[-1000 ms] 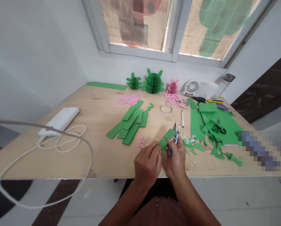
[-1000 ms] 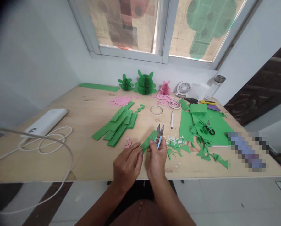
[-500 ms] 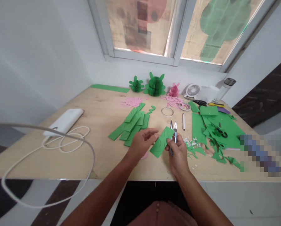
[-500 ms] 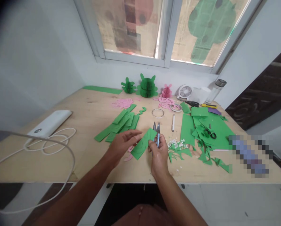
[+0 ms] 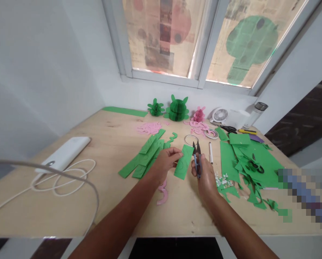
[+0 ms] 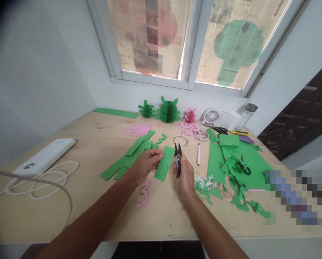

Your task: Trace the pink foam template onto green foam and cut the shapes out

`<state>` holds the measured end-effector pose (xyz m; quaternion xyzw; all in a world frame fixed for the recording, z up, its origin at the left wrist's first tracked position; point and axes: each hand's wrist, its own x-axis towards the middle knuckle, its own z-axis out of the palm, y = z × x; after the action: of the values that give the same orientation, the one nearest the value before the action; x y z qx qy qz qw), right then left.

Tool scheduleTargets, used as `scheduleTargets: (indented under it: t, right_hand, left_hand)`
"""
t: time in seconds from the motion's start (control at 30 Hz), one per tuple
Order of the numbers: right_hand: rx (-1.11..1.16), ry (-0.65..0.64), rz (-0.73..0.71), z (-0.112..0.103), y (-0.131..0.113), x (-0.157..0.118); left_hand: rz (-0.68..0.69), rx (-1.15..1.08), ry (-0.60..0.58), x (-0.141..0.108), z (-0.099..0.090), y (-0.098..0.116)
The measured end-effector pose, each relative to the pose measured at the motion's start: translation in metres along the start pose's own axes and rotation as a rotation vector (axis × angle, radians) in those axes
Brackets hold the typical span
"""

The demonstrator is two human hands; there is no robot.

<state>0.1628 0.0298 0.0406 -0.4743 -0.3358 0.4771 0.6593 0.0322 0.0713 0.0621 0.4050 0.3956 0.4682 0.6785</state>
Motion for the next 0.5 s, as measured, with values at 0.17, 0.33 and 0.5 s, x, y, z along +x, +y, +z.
scheduleTargets:
  t: [0.17,0.33,0.5]
  right_hand:
    - [0.008,0.004,0.052,-0.001,0.012,0.007]
    - [-0.031,-0.029,0.081,-0.001,0.014,0.002]
    - [-0.019,-0.083,0.121,0.000,0.019,-0.001]
  left_hand:
    - [0.007,-0.090,0.067,0.012,-0.003,-0.008]
    - [0.020,-0.162,0.105,0.015,-0.010,-0.011]
    - [-0.014,-0.246,0.118,0.013,-0.012,-0.012]
